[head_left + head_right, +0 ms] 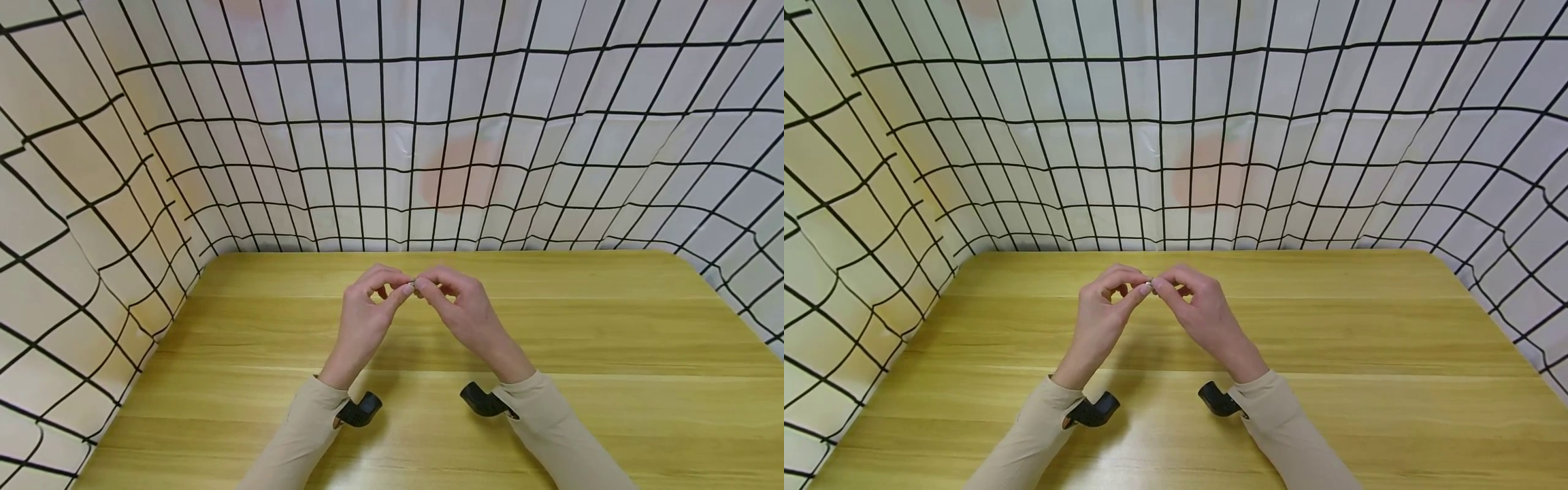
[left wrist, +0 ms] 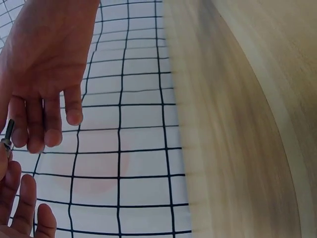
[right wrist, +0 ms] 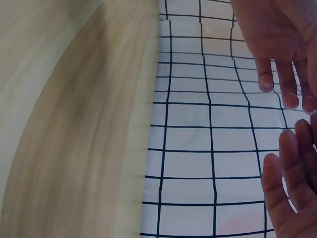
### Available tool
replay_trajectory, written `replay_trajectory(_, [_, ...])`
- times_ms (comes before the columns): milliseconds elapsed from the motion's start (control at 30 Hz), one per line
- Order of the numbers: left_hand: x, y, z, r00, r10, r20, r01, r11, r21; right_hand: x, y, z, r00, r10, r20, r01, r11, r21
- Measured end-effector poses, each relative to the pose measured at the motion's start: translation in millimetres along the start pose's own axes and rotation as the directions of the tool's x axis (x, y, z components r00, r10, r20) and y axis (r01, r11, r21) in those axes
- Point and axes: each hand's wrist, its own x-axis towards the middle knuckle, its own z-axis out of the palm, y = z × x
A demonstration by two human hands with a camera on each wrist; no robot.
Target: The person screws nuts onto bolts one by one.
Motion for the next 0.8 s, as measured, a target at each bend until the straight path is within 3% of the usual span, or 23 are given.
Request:
replay_trajectory(167, [0.0, 0.4, 0.0, 1.000, -0.006, -0.017, 0.006, 1.000, 0.004, 0.5, -11.9, -4.9, 0.998, 0.058, 0.025, -0.057, 0.998, -0.015])
replay_trajectory(400, [0.8, 2.3, -1.3, 0.999, -0.019, -0.025, 0.019, 1.000, 0.019, 3.4, -36.1, -9.4, 0.998, -0.055, 0.031, 0.055, 0.998, -0.015])
replay_trajectory(600, [1.2, 1.0, -1.3, 1.000, -0.027, -0.017, 0.027, 1.000, 0.008, 2.9, -17.6, -6.2, 0.992, -0.128, -0.010, 0.128, 0.992, -0.023])
replay_trajectory(800, [1.2, -25.2, 1.4, 0.999, -0.024, -0.021, 0.024, 1.000, 0.006, 3.3, -0.6, -3.3, 0.992, -0.126, -0.012, 0.126, 0.992, -0.020])
